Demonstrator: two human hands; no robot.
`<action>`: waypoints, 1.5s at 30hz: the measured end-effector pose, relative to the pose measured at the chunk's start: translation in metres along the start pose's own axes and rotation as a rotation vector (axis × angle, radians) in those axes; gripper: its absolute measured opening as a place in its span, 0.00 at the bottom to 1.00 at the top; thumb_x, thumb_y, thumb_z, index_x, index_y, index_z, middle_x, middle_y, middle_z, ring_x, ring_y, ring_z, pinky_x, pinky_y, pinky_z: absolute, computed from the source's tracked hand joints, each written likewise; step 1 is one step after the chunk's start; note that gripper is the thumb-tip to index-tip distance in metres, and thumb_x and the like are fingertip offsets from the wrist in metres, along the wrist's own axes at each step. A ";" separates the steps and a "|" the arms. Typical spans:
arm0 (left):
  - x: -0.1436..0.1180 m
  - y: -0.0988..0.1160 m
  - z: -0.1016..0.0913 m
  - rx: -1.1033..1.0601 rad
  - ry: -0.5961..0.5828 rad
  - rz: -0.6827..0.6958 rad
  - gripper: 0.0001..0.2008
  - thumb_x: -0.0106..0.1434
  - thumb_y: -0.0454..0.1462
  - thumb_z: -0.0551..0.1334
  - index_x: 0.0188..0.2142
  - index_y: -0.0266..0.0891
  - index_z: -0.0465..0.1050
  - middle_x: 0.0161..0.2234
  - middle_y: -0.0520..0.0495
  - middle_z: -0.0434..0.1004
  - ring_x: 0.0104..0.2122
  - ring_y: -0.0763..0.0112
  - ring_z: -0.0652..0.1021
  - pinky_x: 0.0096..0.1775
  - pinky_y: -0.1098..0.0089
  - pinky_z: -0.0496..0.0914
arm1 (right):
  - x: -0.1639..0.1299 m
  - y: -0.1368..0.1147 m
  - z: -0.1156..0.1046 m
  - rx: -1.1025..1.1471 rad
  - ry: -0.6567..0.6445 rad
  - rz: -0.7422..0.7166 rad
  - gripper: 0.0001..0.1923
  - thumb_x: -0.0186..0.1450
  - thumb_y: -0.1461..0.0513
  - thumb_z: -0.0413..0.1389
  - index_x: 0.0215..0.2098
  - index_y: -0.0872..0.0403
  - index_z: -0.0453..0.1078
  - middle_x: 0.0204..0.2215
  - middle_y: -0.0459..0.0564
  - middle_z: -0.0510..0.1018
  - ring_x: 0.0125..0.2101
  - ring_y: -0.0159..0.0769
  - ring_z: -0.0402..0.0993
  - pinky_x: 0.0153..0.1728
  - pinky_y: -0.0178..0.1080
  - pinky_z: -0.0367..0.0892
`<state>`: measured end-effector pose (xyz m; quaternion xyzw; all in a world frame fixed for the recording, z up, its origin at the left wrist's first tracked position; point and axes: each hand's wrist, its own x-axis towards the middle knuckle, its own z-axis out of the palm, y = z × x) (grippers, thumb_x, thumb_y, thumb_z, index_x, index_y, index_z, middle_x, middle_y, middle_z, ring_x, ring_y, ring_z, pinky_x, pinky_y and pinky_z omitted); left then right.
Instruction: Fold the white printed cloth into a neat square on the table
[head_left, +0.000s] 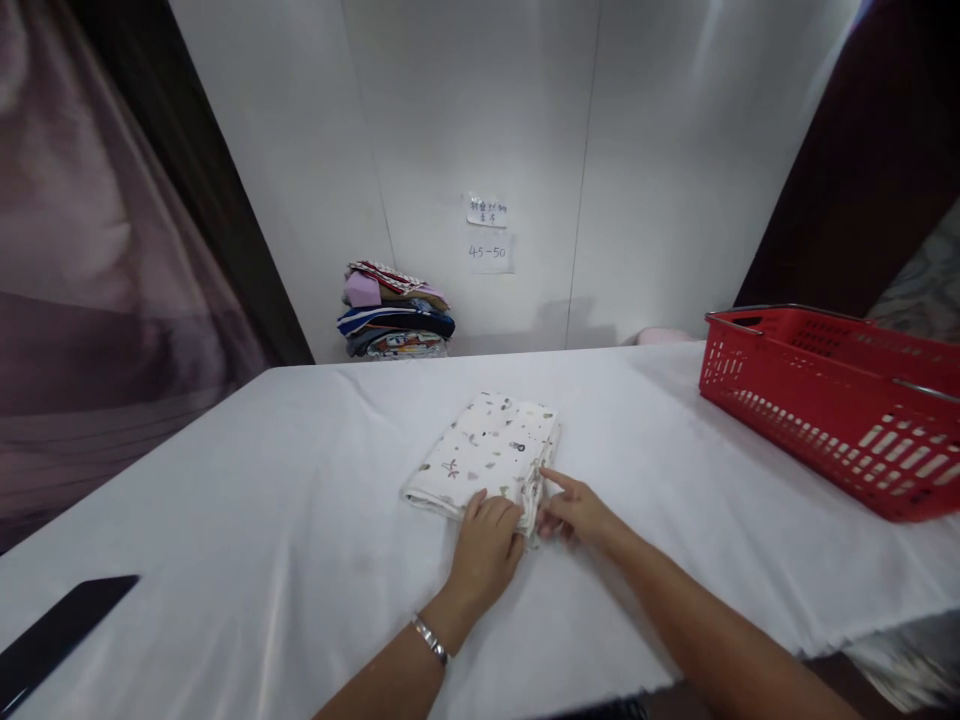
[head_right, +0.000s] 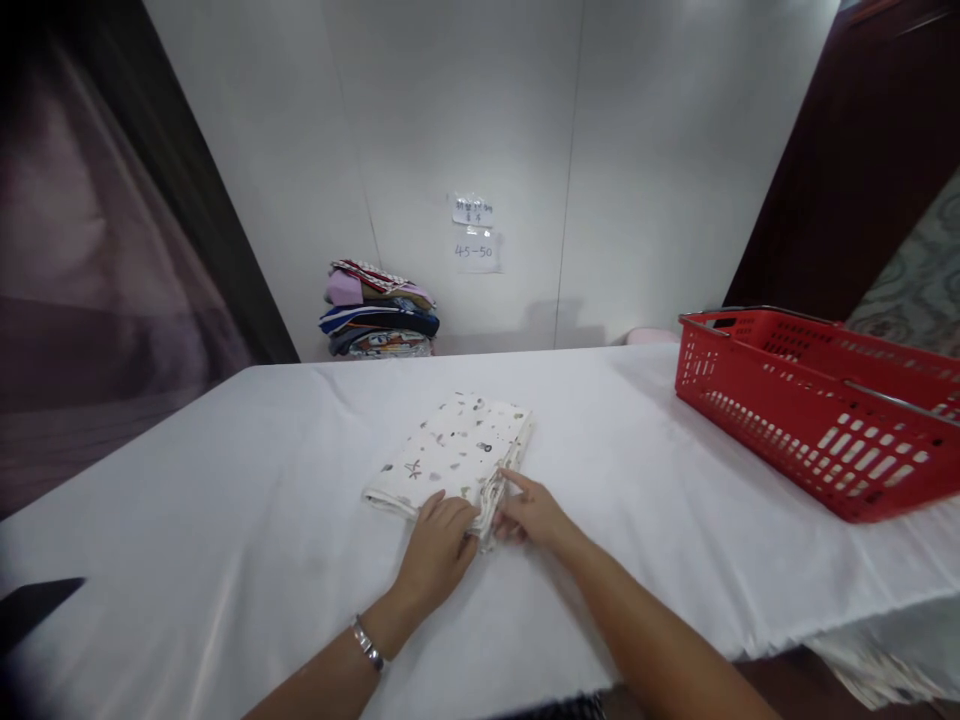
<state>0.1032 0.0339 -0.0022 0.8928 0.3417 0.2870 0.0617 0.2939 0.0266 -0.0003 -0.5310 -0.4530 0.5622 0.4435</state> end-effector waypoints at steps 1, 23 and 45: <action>0.000 0.001 0.000 0.010 -0.017 0.012 0.14 0.55 0.27 0.55 0.39 0.42 0.67 0.37 0.49 0.73 0.42 0.64 0.72 0.56 0.50 0.56 | 0.010 -0.006 -0.011 -0.050 0.075 0.005 0.35 0.53 0.60 0.59 0.59 0.58 0.58 0.24 0.49 0.78 0.21 0.34 0.74 0.14 0.29 0.60; -0.007 -0.002 0.002 -0.058 -0.084 0.029 0.20 0.52 0.27 0.55 0.44 0.44 0.66 0.49 0.47 0.73 0.54 0.61 0.68 0.60 0.47 0.50 | 0.172 -0.038 -0.084 -1.007 0.326 0.002 0.19 0.55 0.60 0.57 0.44 0.56 0.74 0.44 0.55 0.76 0.44 0.41 0.71 0.44 0.36 0.62; 0.002 -0.053 -0.042 0.095 0.281 -0.236 0.09 0.59 0.31 0.55 0.36 0.42 0.70 0.41 0.48 0.76 0.45 0.63 0.72 0.54 0.53 0.56 | -0.009 -0.008 -0.083 -0.940 0.404 -0.433 0.20 0.62 0.52 0.50 0.49 0.51 0.68 0.48 0.53 0.72 0.47 0.43 0.67 0.41 0.41 0.65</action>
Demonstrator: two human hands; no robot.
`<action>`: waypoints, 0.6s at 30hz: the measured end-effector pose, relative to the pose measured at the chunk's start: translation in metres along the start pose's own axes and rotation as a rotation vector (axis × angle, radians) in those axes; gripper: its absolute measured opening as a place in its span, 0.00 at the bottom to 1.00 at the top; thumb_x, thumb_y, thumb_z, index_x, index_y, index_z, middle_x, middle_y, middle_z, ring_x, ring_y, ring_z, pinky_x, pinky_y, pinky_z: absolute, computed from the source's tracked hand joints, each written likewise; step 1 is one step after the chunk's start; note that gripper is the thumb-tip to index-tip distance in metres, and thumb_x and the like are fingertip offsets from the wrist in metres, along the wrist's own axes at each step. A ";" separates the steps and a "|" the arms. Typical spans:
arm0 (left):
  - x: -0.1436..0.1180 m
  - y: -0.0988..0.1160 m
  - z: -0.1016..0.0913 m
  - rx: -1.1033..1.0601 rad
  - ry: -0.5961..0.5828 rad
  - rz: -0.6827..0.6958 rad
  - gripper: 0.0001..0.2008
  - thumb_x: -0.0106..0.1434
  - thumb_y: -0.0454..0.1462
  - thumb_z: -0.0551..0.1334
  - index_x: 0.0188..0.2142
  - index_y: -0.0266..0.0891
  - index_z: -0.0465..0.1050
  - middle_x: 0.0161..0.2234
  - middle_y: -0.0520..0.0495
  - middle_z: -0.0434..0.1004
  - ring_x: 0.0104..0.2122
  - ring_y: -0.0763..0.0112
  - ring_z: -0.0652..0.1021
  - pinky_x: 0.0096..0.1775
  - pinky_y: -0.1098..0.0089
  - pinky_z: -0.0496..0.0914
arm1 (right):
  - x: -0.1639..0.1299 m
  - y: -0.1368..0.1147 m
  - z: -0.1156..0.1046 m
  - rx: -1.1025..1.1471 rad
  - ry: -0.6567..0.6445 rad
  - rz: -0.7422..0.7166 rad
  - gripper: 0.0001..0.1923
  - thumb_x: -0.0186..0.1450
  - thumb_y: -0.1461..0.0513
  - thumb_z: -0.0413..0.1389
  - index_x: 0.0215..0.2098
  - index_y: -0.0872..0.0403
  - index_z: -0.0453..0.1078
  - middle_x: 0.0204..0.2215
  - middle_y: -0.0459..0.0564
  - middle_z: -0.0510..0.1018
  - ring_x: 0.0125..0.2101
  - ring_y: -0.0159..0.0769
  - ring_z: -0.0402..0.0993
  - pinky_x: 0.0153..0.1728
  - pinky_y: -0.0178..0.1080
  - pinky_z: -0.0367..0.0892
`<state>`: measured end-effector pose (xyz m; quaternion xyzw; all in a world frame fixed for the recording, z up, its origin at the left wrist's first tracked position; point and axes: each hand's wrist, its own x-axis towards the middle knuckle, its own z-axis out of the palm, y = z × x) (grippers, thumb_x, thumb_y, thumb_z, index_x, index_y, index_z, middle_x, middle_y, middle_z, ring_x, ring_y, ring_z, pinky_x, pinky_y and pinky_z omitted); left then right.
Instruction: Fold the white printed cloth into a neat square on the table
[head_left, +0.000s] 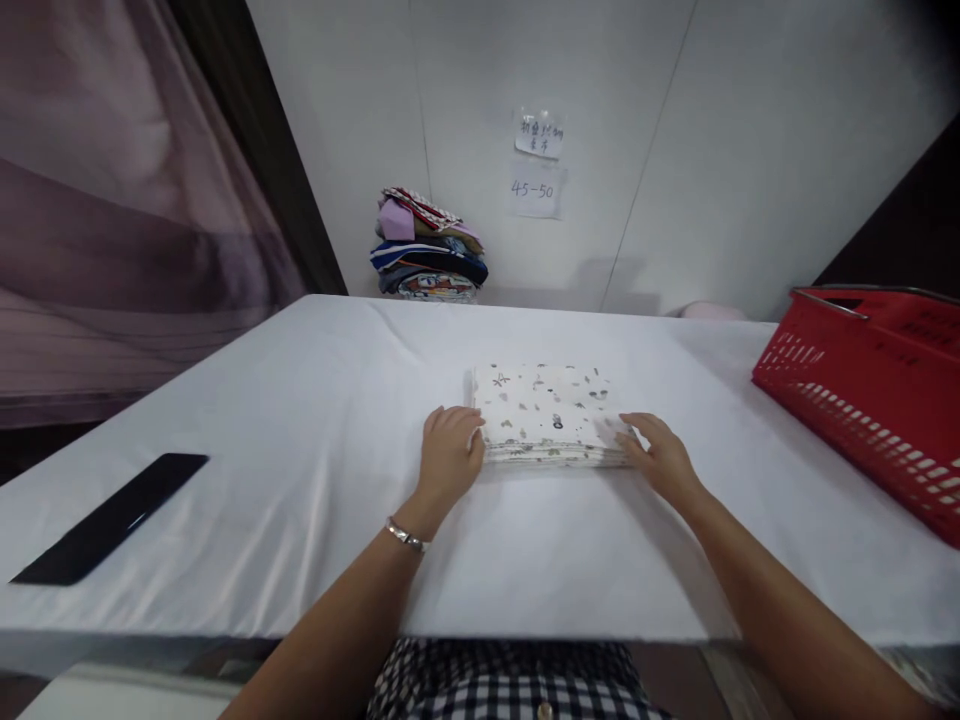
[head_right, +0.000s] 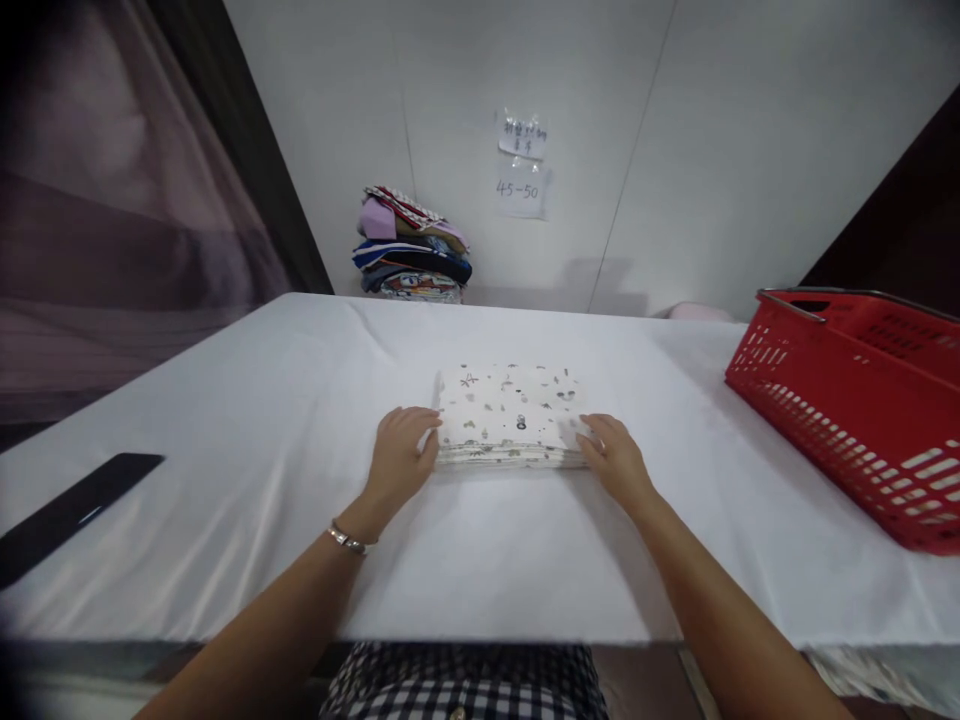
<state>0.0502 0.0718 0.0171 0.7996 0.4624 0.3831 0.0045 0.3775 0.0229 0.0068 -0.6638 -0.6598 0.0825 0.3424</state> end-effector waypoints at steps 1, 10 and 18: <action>0.002 0.008 0.002 -0.016 -0.020 0.044 0.08 0.60 0.32 0.55 0.37 0.42 0.70 0.41 0.48 0.76 0.45 0.64 0.72 0.54 0.54 0.56 | 0.004 -0.009 0.001 0.077 -0.038 -0.048 0.18 0.62 0.53 0.50 0.46 0.50 0.70 0.47 0.52 0.72 0.47 0.42 0.67 0.41 0.41 0.65; 0.012 0.040 0.039 -0.069 -0.321 0.119 0.05 0.62 0.37 0.59 0.37 0.43 0.73 0.37 0.49 0.74 0.40 0.67 0.70 0.43 0.63 0.63 | 0.032 -0.049 0.028 0.151 -0.428 -0.303 0.08 0.60 0.59 0.55 0.35 0.48 0.76 0.37 0.49 0.77 0.41 0.41 0.70 0.43 0.45 0.65; 0.008 0.033 0.051 -0.043 -0.376 0.133 0.07 0.62 0.38 0.59 0.40 0.43 0.72 0.36 0.49 0.73 0.38 0.66 0.70 0.41 0.63 0.64 | 0.023 -0.024 0.041 0.122 -0.338 -0.361 0.13 0.62 0.62 0.53 0.44 0.47 0.73 0.43 0.49 0.75 0.47 0.42 0.67 0.47 0.46 0.65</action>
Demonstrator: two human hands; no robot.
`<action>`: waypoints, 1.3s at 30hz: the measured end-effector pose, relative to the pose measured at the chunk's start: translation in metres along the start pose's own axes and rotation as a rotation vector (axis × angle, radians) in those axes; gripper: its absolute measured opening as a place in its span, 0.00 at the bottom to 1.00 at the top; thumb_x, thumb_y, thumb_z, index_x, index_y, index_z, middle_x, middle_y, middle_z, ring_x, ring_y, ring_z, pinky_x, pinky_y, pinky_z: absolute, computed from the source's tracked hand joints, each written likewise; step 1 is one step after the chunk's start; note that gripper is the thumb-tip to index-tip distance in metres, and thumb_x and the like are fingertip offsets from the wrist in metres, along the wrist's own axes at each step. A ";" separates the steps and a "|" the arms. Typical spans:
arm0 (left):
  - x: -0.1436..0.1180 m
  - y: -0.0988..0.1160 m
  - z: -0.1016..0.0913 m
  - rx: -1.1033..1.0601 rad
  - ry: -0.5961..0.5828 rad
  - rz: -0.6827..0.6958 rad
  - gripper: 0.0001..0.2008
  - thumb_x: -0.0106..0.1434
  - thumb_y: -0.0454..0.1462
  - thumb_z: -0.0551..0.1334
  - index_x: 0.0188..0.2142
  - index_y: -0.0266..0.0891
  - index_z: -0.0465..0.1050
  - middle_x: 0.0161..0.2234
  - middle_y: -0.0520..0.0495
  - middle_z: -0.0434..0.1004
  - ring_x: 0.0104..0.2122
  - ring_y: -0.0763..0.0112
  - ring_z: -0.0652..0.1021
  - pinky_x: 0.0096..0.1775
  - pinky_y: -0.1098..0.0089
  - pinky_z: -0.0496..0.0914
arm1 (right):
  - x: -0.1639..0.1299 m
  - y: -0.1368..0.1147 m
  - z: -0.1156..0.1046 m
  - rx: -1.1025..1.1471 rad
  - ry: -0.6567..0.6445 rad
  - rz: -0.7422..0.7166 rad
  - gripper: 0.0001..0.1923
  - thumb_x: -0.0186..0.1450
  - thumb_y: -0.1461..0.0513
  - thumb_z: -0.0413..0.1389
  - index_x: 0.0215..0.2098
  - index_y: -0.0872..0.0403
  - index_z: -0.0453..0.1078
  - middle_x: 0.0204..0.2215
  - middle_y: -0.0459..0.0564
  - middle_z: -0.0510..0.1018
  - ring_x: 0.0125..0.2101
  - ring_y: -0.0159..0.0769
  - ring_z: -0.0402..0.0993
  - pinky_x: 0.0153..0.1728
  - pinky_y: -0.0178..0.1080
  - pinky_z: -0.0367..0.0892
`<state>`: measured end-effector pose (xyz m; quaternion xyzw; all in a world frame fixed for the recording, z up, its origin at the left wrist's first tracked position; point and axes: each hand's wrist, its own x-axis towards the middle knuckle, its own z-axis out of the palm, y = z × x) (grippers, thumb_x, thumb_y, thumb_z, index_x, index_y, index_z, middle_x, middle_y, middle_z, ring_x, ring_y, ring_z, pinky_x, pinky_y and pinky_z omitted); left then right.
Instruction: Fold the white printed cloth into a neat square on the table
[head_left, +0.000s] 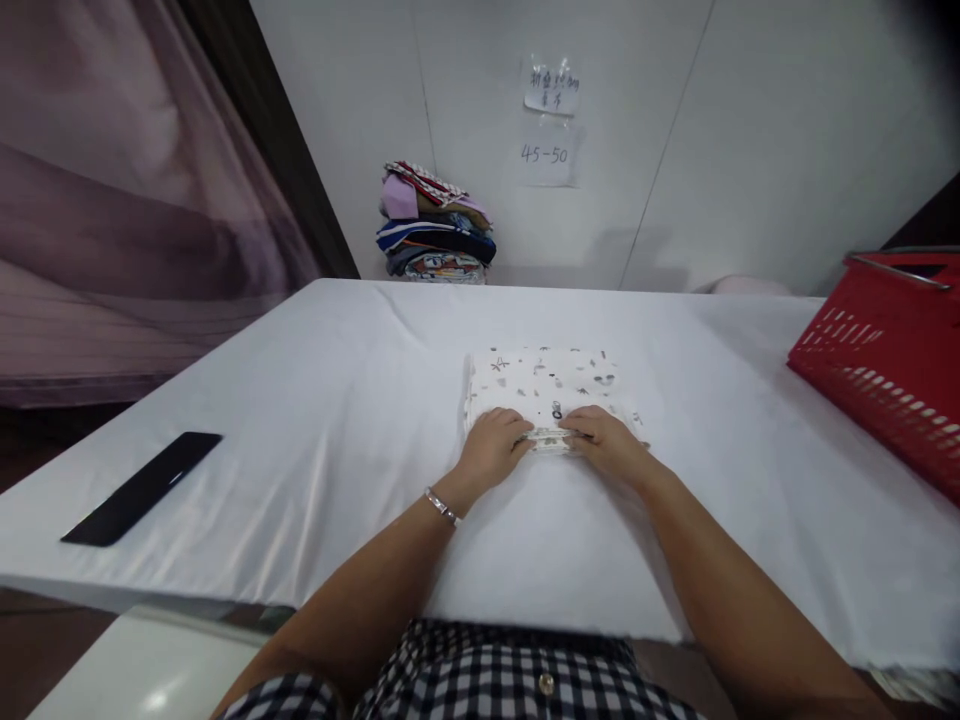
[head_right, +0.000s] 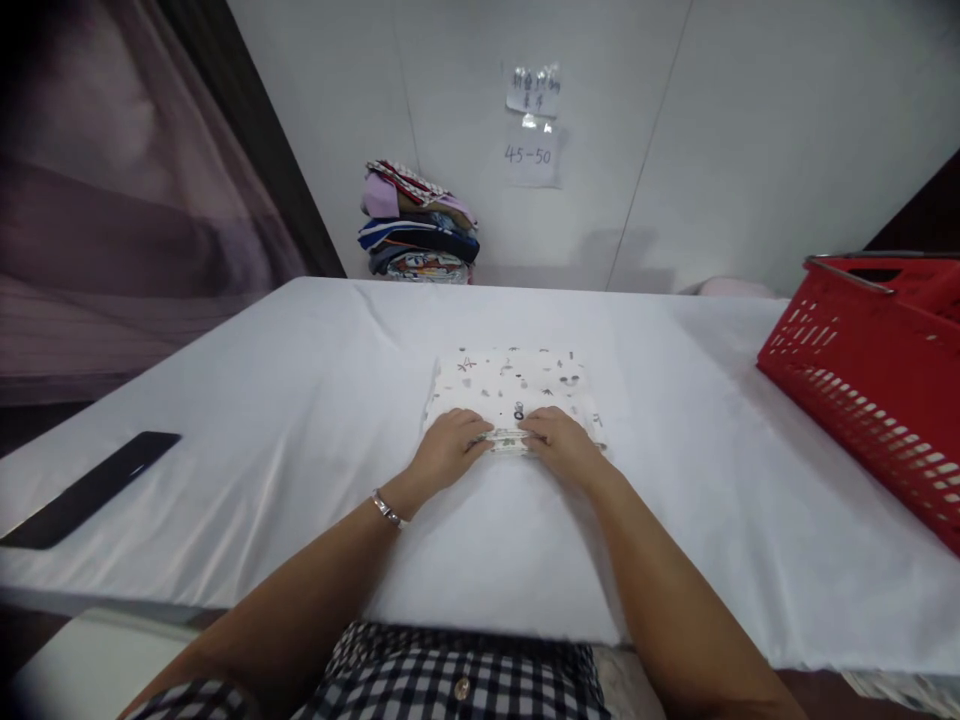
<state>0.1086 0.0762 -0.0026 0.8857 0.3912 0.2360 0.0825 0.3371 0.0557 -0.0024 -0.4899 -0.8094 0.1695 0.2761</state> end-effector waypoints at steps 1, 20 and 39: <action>0.000 -0.001 0.000 0.000 -0.001 -0.005 0.07 0.63 0.38 0.58 0.39 0.43 0.72 0.36 0.49 0.73 0.38 0.66 0.70 0.40 0.63 0.64 | 0.000 0.001 0.000 -0.001 -0.008 -0.015 0.13 0.62 0.62 0.53 0.44 0.47 0.73 0.44 0.49 0.75 0.47 0.42 0.67 0.46 0.46 0.66; 0.003 0.002 0.002 0.074 0.001 -0.039 0.11 0.68 0.37 0.49 0.39 0.41 0.70 0.35 0.48 0.73 0.37 0.67 0.70 0.39 0.65 0.63 | 0.002 -0.006 0.001 0.044 0.072 0.053 0.12 0.67 0.61 0.46 0.38 0.48 0.71 0.39 0.49 0.76 0.42 0.39 0.69 0.43 0.43 0.66; -0.001 0.004 0.007 0.052 0.042 0.042 0.12 0.61 0.28 0.53 0.41 0.42 0.69 0.45 0.47 0.71 0.43 0.64 0.70 0.44 0.62 0.65 | -0.002 -0.007 -0.005 -0.040 0.033 -0.116 0.12 0.62 0.67 0.50 0.40 0.48 0.72 0.45 0.50 0.73 0.47 0.40 0.67 0.44 0.45 0.68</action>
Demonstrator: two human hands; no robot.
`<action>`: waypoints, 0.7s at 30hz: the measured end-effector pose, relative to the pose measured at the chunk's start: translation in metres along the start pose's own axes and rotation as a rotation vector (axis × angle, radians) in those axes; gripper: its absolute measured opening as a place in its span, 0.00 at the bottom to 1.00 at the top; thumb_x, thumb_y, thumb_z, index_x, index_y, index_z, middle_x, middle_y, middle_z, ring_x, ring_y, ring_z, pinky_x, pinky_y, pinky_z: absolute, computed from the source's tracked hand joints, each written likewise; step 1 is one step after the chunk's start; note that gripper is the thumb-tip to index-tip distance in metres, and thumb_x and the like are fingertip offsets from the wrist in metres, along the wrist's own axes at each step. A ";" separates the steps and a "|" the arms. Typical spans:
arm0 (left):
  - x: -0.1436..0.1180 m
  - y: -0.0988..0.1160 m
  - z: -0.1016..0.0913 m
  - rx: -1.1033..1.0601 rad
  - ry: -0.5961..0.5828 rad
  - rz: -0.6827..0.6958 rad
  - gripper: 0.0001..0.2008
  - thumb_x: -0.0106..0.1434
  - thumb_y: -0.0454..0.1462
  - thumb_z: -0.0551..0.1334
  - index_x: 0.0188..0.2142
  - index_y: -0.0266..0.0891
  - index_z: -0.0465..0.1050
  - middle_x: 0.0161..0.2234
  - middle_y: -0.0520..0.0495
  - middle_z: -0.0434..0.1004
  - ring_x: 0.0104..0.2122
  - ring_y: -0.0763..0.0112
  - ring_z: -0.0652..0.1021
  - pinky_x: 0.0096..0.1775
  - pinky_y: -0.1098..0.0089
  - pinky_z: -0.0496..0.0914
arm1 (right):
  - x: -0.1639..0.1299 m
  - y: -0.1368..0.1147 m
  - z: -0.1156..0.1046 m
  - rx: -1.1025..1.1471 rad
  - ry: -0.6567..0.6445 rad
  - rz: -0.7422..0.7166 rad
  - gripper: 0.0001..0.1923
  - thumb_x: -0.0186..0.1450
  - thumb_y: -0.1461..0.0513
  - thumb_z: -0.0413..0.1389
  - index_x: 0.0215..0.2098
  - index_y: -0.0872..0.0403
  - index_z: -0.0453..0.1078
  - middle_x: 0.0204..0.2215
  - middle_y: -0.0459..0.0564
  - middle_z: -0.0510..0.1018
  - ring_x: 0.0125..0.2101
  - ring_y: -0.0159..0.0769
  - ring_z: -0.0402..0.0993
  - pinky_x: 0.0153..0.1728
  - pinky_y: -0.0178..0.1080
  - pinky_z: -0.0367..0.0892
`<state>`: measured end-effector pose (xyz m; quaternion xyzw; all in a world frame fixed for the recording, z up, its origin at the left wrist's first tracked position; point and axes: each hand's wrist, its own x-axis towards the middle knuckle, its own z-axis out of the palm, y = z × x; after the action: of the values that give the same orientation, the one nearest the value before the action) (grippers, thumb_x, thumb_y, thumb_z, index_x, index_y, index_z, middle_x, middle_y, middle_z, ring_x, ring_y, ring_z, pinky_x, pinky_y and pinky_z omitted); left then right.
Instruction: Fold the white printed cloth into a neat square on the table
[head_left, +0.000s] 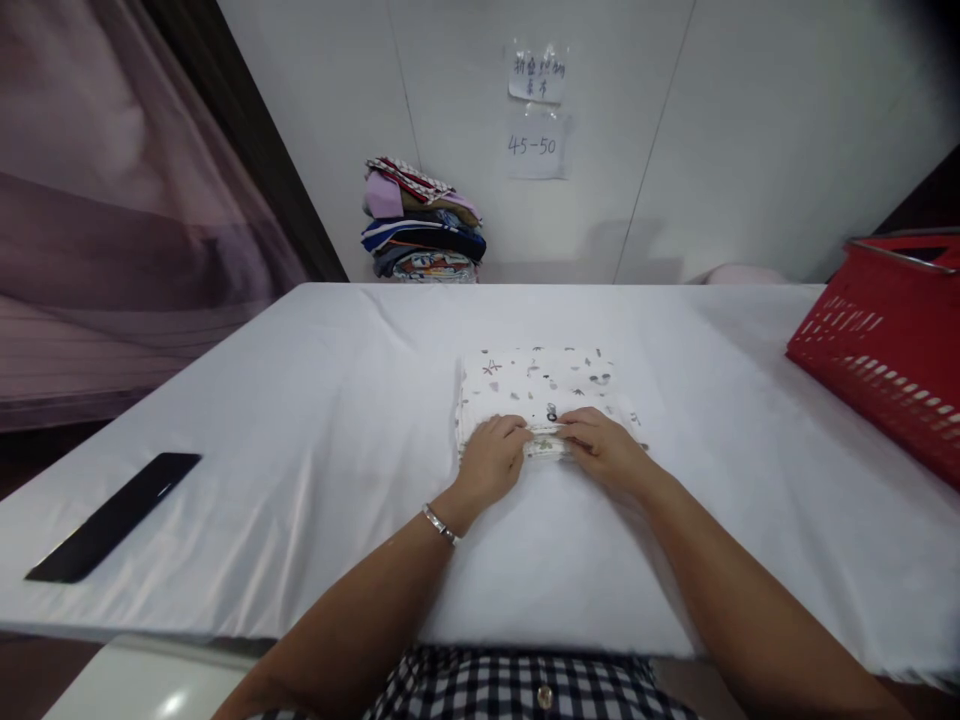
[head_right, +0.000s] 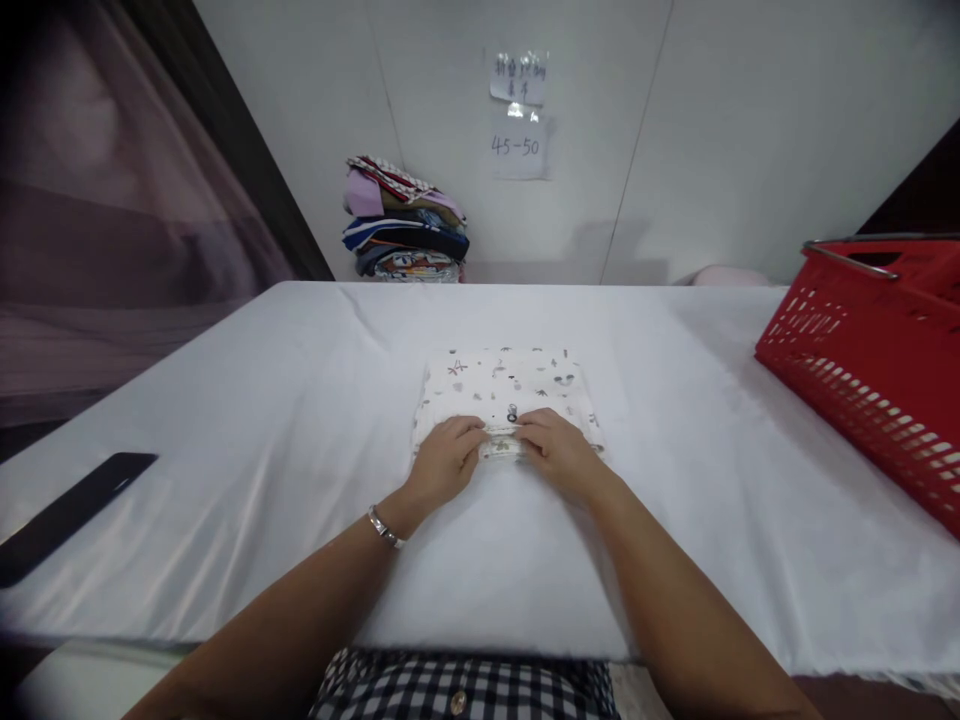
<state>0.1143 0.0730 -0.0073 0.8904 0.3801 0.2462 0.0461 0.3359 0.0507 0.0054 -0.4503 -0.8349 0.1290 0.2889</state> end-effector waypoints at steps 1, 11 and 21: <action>0.000 0.000 0.000 -0.005 -0.001 0.003 0.12 0.61 0.29 0.53 0.41 0.42 0.70 0.45 0.46 0.70 0.43 0.64 0.70 0.44 0.62 0.65 | 0.000 -0.001 -0.001 -0.003 -0.014 0.004 0.12 0.61 0.67 0.51 0.39 0.48 0.72 0.45 0.50 0.73 0.47 0.40 0.67 0.43 0.45 0.68; 0.002 0.002 0.001 0.031 -0.026 -0.020 0.08 0.65 0.37 0.54 0.37 0.42 0.72 0.43 0.47 0.71 0.41 0.65 0.69 0.41 0.62 0.65 | 0.001 0.002 0.003 -0.073 -0.050 0.020 0.11 0.65 0.64 0.49 0.39 0.49 0.73 0.44 0.50 0.74 0.45 0.40 0.67 0.42 0.44 0.68; 0.007 0.009 -0.002 0.055 0.032 -0.002 0.08 0.66 0.33 0.51 0.34 0.39 0.68 0.40 0.45 0.72 0.39 0.65 0.70 0.41 0.62 0.65 | 0.003 -0.002 0.000 -0.084 0.018 -0.011 0.11 0.67 0.64 0.46 0.39 0.51 0.70 0.42 0.53 0.76 0.42 0.39 0.70 0.40 0.43 0.68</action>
<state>0.1233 0.0708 -0.0003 0.8870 0.3882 0.2498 0.0157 0.3334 0.0518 0.0073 -0.4584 -0.8395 0.0879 0.2780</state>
